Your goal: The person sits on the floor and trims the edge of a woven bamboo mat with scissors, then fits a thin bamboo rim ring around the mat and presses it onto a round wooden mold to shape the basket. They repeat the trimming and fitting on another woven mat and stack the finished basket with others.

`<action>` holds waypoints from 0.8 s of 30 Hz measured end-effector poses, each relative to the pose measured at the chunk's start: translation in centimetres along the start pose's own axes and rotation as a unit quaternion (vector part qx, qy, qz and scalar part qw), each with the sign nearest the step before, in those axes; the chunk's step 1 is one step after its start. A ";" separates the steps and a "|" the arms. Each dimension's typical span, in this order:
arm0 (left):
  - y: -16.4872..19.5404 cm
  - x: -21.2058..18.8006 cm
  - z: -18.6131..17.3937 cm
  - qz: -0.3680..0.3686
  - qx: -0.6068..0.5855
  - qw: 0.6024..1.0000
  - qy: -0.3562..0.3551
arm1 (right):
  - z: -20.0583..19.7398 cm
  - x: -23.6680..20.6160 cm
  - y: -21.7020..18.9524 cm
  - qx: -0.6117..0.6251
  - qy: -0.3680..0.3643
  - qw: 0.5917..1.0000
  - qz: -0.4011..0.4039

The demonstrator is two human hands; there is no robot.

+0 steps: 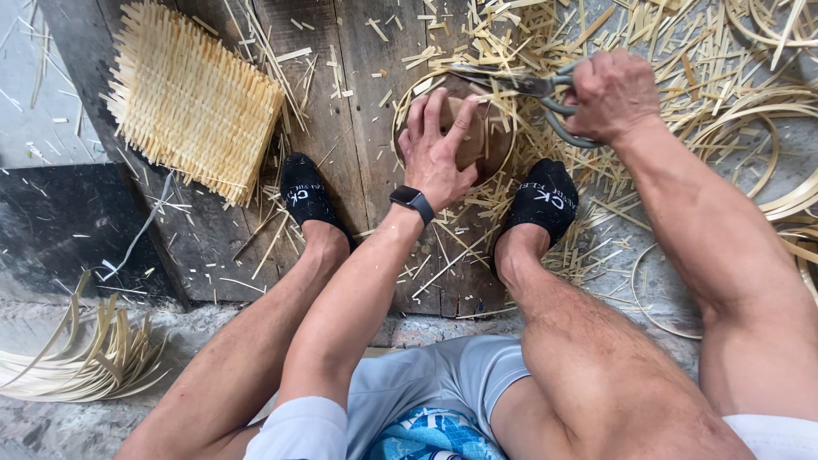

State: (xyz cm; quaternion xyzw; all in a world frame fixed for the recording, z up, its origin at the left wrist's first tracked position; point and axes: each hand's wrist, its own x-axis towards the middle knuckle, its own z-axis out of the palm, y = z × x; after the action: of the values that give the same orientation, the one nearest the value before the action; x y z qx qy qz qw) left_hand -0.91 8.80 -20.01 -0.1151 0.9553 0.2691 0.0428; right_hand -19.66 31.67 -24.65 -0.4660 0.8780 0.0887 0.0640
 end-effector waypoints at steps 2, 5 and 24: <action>-0.9 0.1 -0.6 0.034 -0.006 0.999 -0.035 | -0.2 -0.6 0.8 0.023 -0.067 0.998 -0.001; -1.2 0.3 -0.8 0.060 -0.015 0.997 -0.050 | -0.7 -0.9 0.8 0.005 0.068 0.998 -0.018; -0.2 -0.1 -0.6 0.057 -0.018 0.992 -0.107 | -1.8 0.6 -0.4 -0.077 0.052 0.995 -0.038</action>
State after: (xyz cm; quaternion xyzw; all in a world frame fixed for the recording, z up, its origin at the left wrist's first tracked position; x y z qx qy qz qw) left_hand -0.78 8.32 -19.54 -0.0318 0.9451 0.2994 0.1272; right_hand -19.67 30.61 -23.03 -0.5061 0.8526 0.1296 -0.0144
